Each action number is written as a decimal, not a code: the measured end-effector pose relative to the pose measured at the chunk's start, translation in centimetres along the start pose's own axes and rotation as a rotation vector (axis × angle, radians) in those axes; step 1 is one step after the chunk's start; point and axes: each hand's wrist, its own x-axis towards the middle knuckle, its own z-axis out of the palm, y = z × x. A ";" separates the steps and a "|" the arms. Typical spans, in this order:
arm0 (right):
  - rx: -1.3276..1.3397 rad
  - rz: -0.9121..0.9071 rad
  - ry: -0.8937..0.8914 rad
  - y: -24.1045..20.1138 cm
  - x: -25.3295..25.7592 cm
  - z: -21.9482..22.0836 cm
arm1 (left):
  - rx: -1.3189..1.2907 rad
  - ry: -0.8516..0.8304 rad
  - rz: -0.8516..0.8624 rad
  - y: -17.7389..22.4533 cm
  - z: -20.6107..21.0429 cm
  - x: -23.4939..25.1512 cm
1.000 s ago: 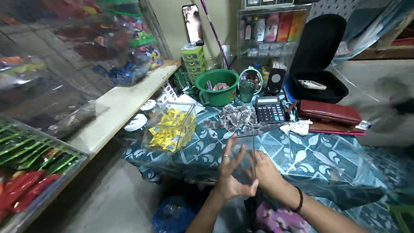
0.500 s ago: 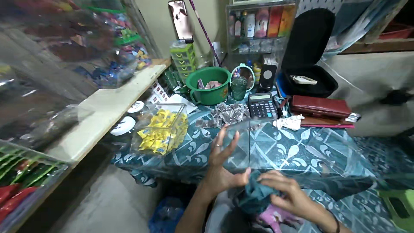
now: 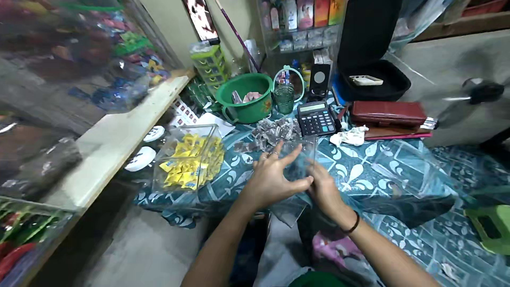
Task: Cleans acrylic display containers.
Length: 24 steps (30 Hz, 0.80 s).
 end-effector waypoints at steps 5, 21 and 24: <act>-0.013 -0.207 -0.170 -3.5 -1.4 2.9 | 0.016 0.038 0.061 -0.1 0.7 -0.4; -0.053 -0.078 -0.193 -3.3 0.4 2.6 | 0.035 0.019 0.029 0.4 0.8 -0.8; 0.037 -0.308 -0.107 -5.6 -2.0 3.5 | 0.024 -0.006 0.001 0.7 0.2 -0.7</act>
